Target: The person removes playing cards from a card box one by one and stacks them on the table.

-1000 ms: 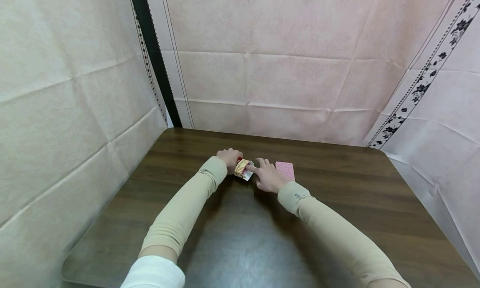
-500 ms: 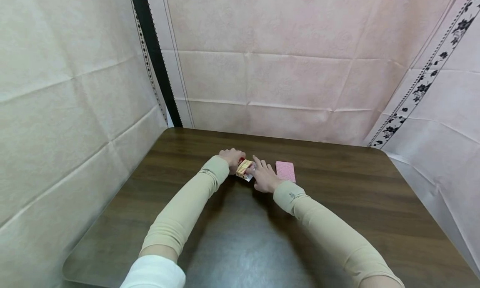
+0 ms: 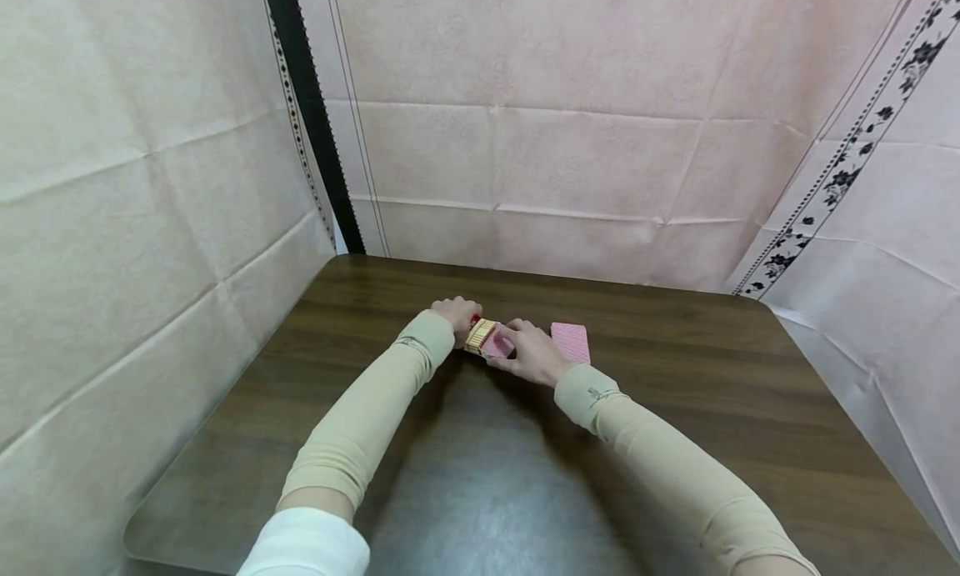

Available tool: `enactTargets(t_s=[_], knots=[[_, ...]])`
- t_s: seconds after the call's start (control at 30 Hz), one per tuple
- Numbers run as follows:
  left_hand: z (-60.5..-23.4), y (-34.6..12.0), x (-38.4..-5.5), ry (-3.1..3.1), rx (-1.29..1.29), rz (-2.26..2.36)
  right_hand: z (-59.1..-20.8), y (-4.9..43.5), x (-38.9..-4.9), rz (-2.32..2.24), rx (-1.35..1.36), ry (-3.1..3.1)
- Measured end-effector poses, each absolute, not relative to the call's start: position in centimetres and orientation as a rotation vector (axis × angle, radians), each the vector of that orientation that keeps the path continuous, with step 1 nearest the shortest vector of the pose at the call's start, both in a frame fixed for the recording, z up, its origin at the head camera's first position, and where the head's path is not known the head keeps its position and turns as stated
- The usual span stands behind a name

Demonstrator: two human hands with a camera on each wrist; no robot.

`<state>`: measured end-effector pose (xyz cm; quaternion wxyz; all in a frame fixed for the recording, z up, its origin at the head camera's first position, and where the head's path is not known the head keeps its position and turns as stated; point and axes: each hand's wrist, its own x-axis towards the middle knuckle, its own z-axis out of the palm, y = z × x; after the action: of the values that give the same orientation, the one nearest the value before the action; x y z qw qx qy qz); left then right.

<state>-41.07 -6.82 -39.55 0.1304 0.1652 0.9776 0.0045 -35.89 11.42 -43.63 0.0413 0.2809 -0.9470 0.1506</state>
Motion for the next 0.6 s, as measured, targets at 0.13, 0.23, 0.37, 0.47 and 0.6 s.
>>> enactTargets(t_s=[0.13, 0.23, 0.37, 0.47, 0.6], knots=[[-39.5, -7.2, -40.9, 2.832, 0.459, 0.021, -43.6, 11.7, -35.6, 0.434, 0.835, -2.912], [-39.6, -7.6, -40.7, 2.839, 0.437, 0.027, -43.7, 12.2, -35.4, 0.433, 0.838, -2.923], [-40.1, -7.9, -41.0, 2.857, 0.411, 0.019, -44.1, 13.0, -35.5, 0.415, 0.846, -2.893], [-40.4, -8.0, -41.4, 2.862, 0.386, 0.009, -44.2, 13.8, -35.7, 0.422, 0.813, -2.861], [-40.5, -8.0, -41.6, 2.859, 0.366, 0.008, -44.2, 14.8, -36.0, 0.435, 0.706, -2.838]])
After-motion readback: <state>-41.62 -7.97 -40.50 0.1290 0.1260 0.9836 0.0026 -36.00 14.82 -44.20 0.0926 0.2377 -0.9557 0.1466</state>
